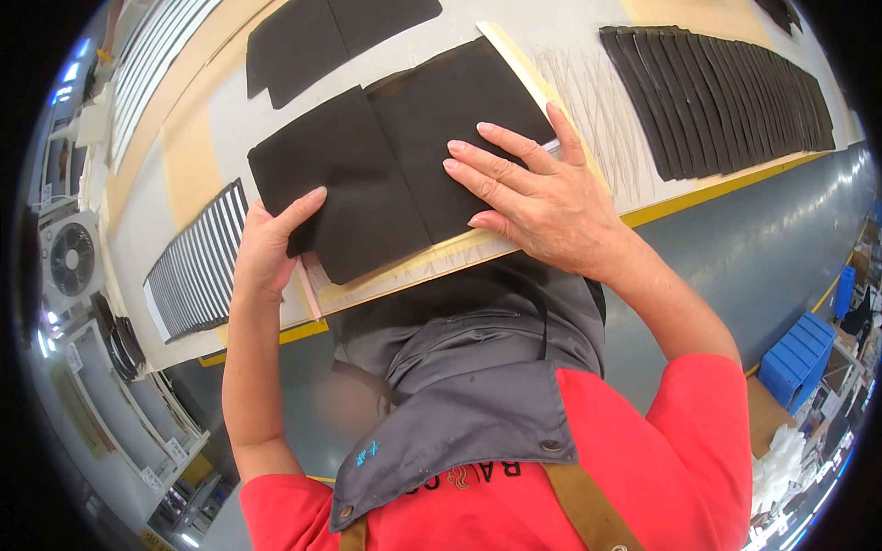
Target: The person repeatedly picks up black rectangular sheets and white striped sheets from a table. They place the black sheet onto a template, smooth it down, and then place a white striped sheet on top. This process is repeated multiple times, creating a stack of assembled parts.
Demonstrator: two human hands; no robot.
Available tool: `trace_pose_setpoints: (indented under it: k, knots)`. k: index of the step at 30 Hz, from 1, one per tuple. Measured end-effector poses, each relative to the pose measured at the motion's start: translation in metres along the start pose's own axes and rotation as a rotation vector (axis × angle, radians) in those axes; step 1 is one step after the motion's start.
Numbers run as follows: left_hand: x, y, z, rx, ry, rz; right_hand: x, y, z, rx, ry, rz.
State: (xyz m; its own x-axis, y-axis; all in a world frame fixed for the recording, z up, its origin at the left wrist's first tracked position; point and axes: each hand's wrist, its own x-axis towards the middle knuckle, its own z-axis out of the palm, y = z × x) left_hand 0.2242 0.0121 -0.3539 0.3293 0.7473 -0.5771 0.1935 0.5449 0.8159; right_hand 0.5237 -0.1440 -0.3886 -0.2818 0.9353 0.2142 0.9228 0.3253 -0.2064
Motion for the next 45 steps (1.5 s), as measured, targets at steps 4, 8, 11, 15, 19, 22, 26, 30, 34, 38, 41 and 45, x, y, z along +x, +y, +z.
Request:
trace_pose_setpoints:
  k: [4,8,11,15,19,22,26,30,34,38,41,45]
  knots:
    - [0.0015,-0.0006,-0.0005,-0.01,-0.012,-0.001,-0.0003,-0.0008,0.0006,0.006,-0.004,0.011]
    - [0.0017,0.0005,0.0,-0.003,0.002,-0.02,-0.0007,-0.0006,0.0011,0.011,-0.002,0.017]
    - [0.0026,0.0005,-0.0007,0.004,0.0,-0.022,-0.0014,-0.0003,0.0029,-0.011,0.004,0.029]
    - [0.0026,0.0007,-0.001,0.006,0.005,-0.026,-0.0007,-0.0007,0.0026,-0.008,0.006,0.023]
    - [0.0022,0.0021,0.0004,0.005,0.009,-0.038,-0.0003,-0.0013,0.0001,0.016,-0.001,0.023]
    - [0.0027,0.003,0.0004,0.006,0.005,-0.05,-0.0004,-0.0013,0.0002,0.023,-0.008,0.029]
    - [0.0028,0.0049,0.0013,0.002,0.009,-0.054,-0.0006,-0.0016,0.0004,0.021,-0.01,0.031]
    - [0.0036,0.0059,0.0004,0.007,0.003,-0.066,-0.0005,-0.0014,0.0004,0.02,-0.011,0.028]
    - [0.0041,0.0053,0.0002,0.009,0.011,-0.077,-0.0011,-0.0006,0.0021,-0.005,-0.004,0.023]
    - [0.0041,0.0064,0.0012,0.01,0.007,-0.074,-0.0003,-0.0005,0.0012,0.016,-0.003,0.01]
    - [0.004,0.0066,0.0017,0.014,-0.001,-0.07,-0.0005,-0.0009,0.0005,0.008,-0.007,0.012]
    - [0.0041,0.0063,0.0016,0.017,-0.003,-0.067,-0.0003,-0.0004,0.0,0.009,-0.017,0.009]
